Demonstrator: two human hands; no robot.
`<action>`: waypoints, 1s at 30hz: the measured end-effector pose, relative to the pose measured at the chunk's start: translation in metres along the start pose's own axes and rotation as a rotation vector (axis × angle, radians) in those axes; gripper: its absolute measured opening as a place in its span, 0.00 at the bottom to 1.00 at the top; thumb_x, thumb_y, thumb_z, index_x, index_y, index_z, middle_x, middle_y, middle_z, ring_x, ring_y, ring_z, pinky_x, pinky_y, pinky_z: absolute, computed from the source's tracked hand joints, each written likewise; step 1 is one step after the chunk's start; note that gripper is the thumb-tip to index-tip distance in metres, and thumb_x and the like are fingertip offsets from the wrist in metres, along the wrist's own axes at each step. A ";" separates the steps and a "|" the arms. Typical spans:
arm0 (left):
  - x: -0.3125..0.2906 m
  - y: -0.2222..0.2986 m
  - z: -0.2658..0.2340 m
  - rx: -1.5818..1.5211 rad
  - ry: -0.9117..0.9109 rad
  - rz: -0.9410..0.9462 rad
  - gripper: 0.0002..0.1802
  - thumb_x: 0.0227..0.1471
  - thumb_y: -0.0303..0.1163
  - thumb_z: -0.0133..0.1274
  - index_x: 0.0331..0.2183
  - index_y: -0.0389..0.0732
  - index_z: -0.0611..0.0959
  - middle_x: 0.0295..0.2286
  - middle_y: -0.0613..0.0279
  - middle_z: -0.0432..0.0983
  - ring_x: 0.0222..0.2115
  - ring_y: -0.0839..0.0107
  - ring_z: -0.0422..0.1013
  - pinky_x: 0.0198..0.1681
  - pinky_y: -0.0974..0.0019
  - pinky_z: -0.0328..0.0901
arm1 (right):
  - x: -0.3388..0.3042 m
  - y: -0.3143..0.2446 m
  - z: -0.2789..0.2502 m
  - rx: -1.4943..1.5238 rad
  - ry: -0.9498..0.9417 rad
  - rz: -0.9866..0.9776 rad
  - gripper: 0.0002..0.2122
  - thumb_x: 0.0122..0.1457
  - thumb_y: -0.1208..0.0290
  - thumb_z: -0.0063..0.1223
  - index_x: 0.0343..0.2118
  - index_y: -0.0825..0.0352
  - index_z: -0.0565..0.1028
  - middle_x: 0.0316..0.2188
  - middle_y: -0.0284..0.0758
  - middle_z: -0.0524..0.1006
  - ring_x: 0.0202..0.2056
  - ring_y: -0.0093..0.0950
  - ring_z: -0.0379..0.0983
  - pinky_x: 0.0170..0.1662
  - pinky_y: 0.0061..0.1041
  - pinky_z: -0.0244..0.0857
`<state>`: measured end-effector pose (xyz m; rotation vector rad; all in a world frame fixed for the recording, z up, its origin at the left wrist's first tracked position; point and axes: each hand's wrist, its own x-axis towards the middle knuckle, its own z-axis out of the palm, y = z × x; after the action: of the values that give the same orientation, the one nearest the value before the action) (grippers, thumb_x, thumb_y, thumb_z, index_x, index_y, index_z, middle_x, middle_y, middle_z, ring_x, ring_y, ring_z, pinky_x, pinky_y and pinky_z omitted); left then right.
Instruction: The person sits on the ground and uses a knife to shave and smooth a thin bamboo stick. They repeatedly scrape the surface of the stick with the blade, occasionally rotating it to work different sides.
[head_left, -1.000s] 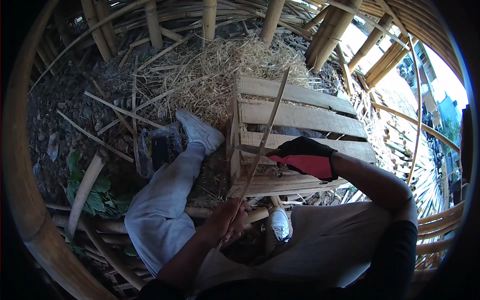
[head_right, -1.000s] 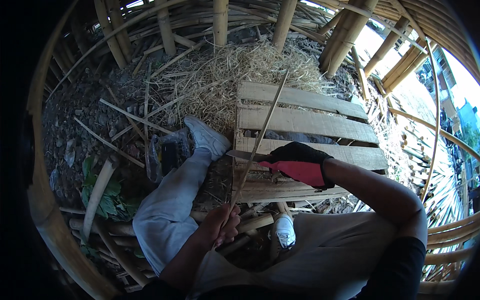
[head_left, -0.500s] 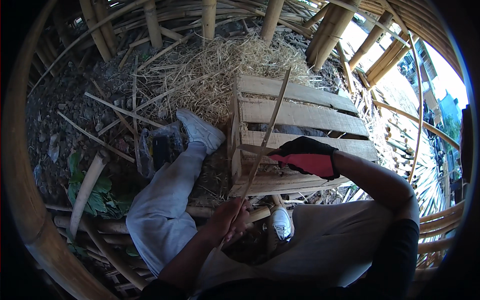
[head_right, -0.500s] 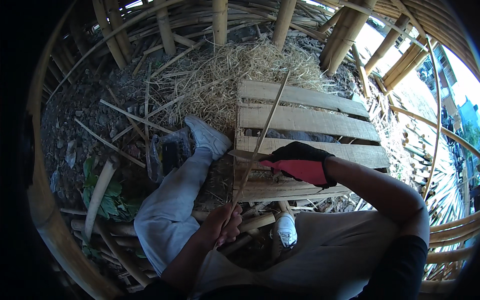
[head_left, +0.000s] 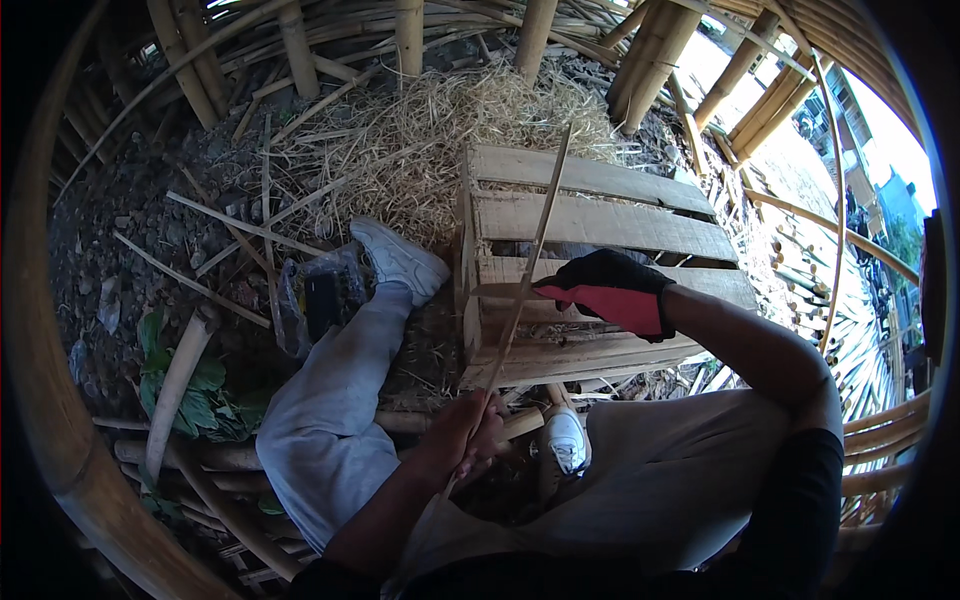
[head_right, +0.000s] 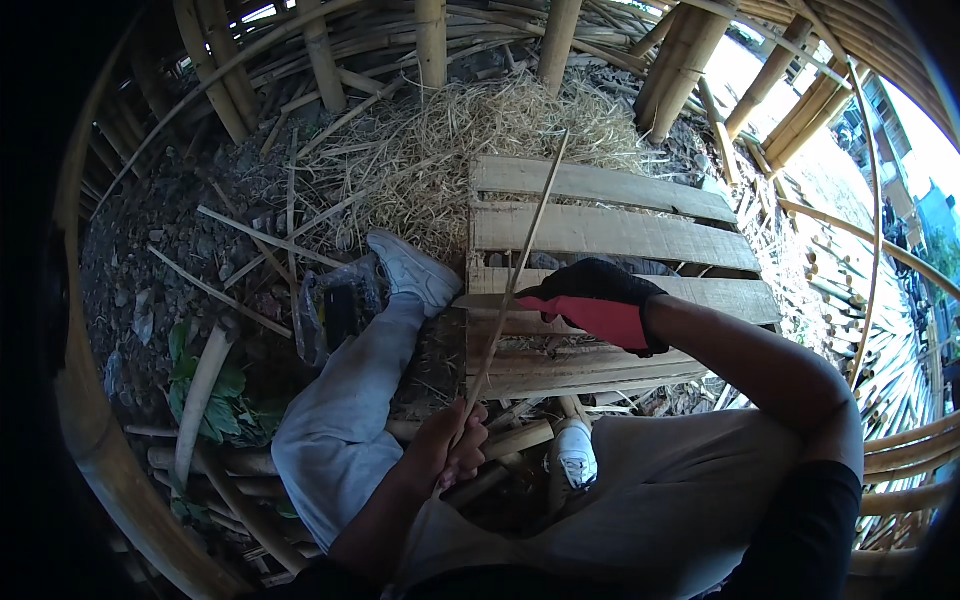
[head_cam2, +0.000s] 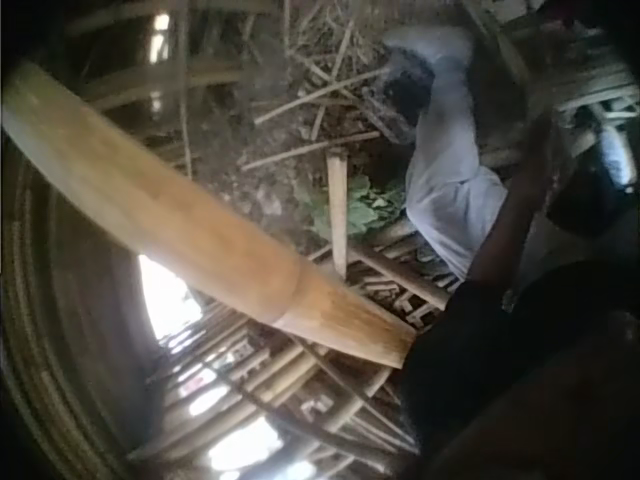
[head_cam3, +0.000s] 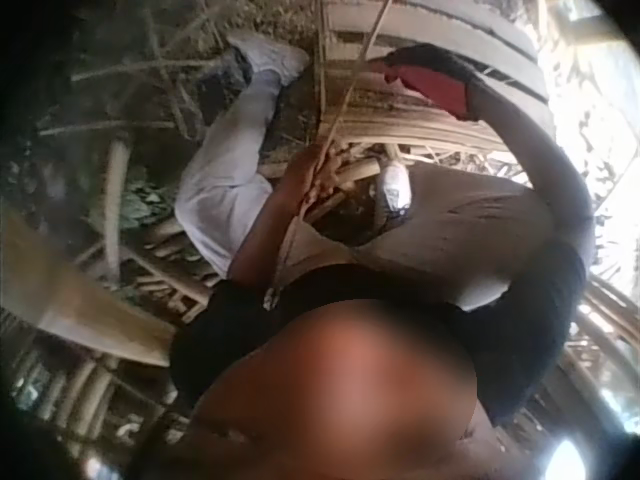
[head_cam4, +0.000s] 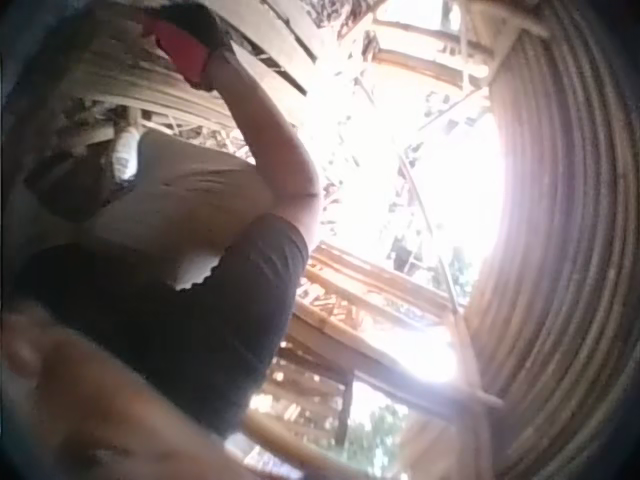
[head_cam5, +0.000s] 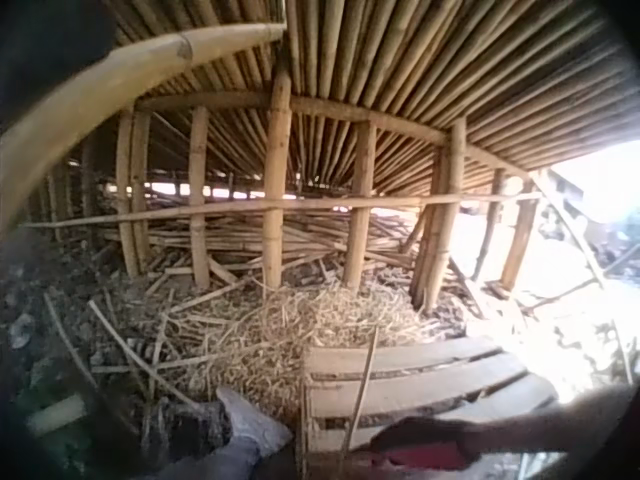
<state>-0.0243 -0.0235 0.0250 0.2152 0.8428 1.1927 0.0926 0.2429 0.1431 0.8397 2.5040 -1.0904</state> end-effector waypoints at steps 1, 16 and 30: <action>0.000 0.000 -0.001 -0.021 -0.012 0.006 0.26 0.64 0.63 0.40 0.33 0.49 0.68 0.10 0.74 0.55 0.05 0.81 0.50 0.11 0.74 0.49 | -0.002 -0.009 0.007 -0.102 0.034 0.024 0.12 0.64 0.63 0.49 0.40 0.62 0.82 0.33 0.37 0.81 0.31 0.28 0.76 0.39 0.29 0.70; 0.003 -0.006 -0.010 -0.066 -0.107 0.046 0.28 0.64 0.65 0.38 0.33 0.49 0.67 0.10 0.75 0.53 0.05 0.82 0.50 0.10 0.75 0.49 | 0.004 -0.017 -0.022 0.013 0.318 -0.025 0.14 0.65 0.62 0.48 0.36 0.70 0.78 0.26 0.41 0.77 0.28 0.30 0.74 0.36 0.30 0.66; 0.002 0.000 -0.009 -0.043 -0.067 -0.017 0.25 0.66 0.62 0.36 0.35 0.49 0.69 0.11 0.76 0.57 0.05 0.83 0.51 0.11 0.76 0.52 | -0.002 -0.026 0.017 0.074 -0.031 0.109 0.18 0.67 0.49 0.48 0.42 0.59 0.80 0.22 0.28 0.74 0.22 0.17 0.67 0.26 0.22 0.62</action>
<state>-0.0298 -0.0245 0.0179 0.2112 0.7581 1.1806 0.0788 0.2150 0.1481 0.9599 2.3749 -1.1558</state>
